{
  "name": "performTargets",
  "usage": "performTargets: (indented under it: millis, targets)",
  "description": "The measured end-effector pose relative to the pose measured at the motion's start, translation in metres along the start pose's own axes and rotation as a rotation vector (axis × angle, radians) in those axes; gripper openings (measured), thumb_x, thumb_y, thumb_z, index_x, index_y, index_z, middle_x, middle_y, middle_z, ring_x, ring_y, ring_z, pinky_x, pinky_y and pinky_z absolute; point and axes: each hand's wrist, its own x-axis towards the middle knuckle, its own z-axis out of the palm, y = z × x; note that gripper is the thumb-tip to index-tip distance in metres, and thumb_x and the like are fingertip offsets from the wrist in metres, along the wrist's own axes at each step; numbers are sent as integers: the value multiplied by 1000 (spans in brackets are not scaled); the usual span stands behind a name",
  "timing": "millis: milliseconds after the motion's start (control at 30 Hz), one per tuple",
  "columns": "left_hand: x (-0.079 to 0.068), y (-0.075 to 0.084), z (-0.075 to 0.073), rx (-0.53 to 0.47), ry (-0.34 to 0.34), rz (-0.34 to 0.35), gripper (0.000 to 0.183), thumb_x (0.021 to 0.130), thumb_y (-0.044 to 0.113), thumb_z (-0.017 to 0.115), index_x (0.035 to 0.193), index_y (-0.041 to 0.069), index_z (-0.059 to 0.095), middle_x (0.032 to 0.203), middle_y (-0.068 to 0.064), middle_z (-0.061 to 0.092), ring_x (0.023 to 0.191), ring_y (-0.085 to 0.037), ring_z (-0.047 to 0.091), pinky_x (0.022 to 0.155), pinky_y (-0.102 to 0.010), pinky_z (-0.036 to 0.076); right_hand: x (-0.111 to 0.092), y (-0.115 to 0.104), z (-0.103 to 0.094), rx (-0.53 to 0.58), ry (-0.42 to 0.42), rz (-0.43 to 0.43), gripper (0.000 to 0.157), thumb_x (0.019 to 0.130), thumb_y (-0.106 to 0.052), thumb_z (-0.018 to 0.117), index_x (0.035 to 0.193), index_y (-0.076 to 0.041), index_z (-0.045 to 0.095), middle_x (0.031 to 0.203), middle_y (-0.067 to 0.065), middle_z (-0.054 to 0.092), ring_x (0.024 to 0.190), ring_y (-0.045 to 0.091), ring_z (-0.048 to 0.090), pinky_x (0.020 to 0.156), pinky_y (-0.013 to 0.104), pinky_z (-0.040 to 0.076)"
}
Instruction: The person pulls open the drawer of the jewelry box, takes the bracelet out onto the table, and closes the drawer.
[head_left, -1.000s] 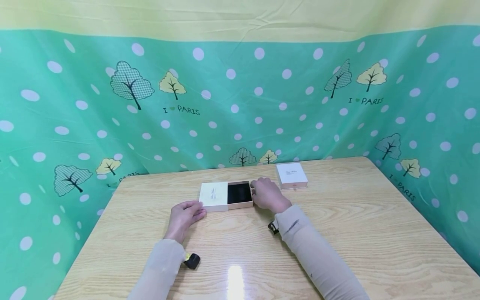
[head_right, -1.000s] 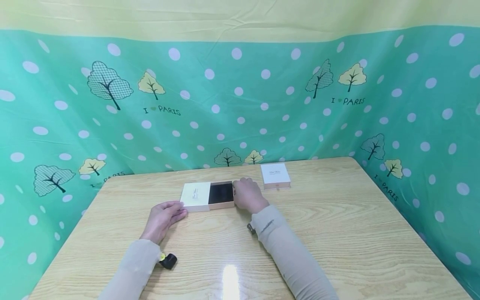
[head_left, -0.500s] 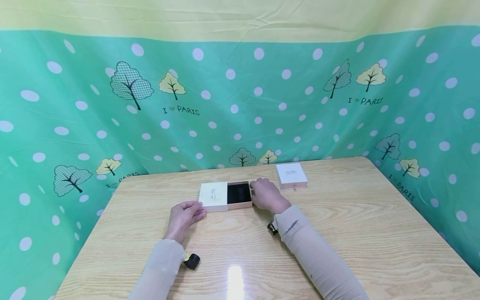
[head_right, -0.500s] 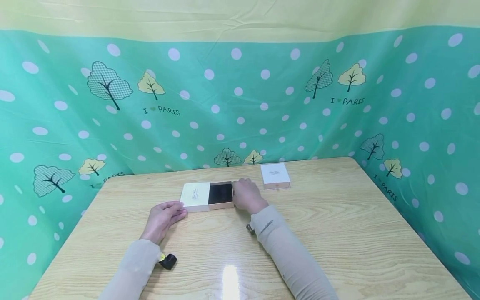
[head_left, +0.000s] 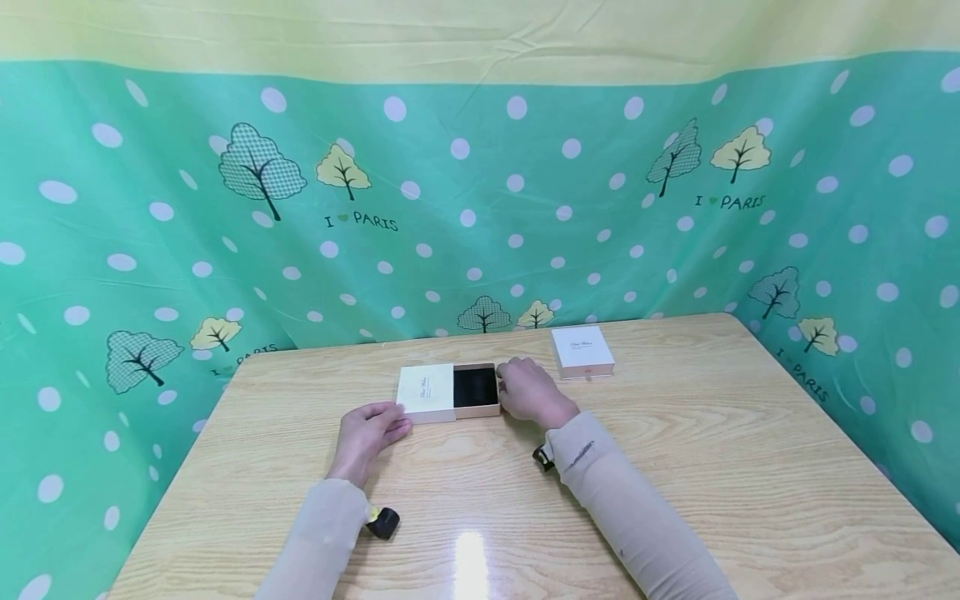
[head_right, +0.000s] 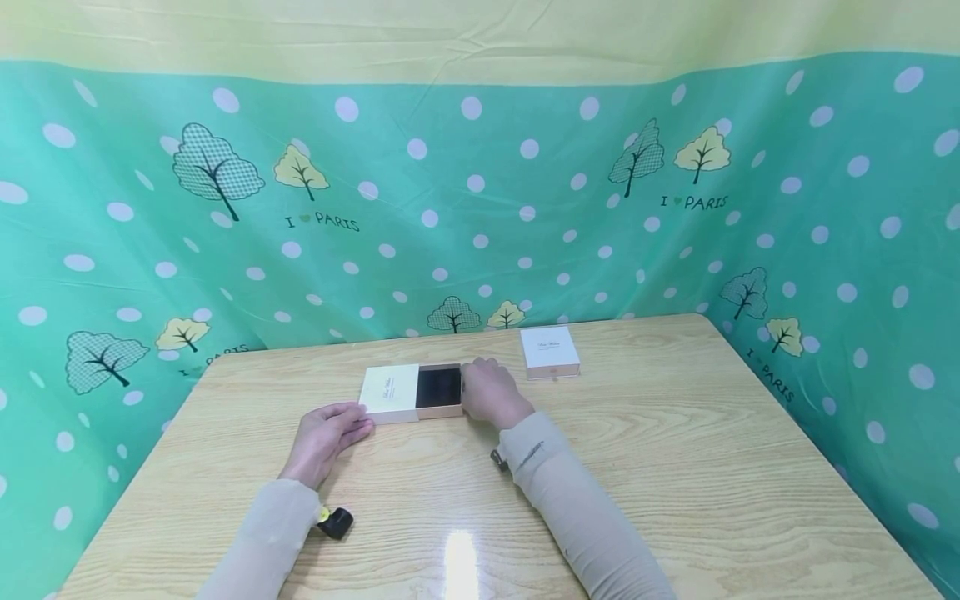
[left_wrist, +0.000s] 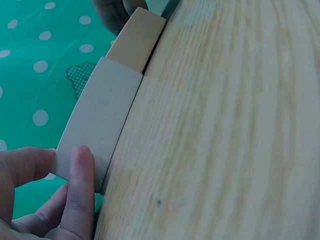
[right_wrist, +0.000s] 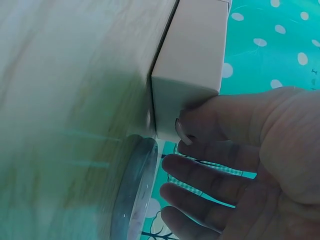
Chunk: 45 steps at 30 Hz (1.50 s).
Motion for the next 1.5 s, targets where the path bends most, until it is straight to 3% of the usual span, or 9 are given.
performTargets:
  millis: [667, 1033, 1500]
  targets:
    - [0, 0, -1, 3, 0, 0, 37, 90, 8, 65, 121, -9, 54, 99, -18, 66, 82, -18, 69, 81, -27, 59, -1, -5, 3, 8, 2, -45, 7, 86, -10, 60, 92, -8, 64, 83, 2, 56, 79, 20, 52, 70, 33, 51]
    - [-2, 0, -2, 6, -8, 0, 39, 90, 8, 65, 123, -9, 53, 103, -18, 64, 84, -18, 69, 82, -27, 58, -3, -9, 3, 19, 7, -81, 4, 86, -13, 61, 87, -10, 63, 80, 1, 54, 75, 18, 51, 63, 31, 48]
    - [-2, 0, -1, 0, -12, 3, 38, 91, 7, 64, 122, -10, 53, 105, -20, 63, 84, -18, 69, 82, -27, 58, -6, -14, 2, -13, 7, -98, 13, 89, -20, 60, 97, -12, 66, 88, 0, 57, 81, 17, 54, 60, 33, 51]
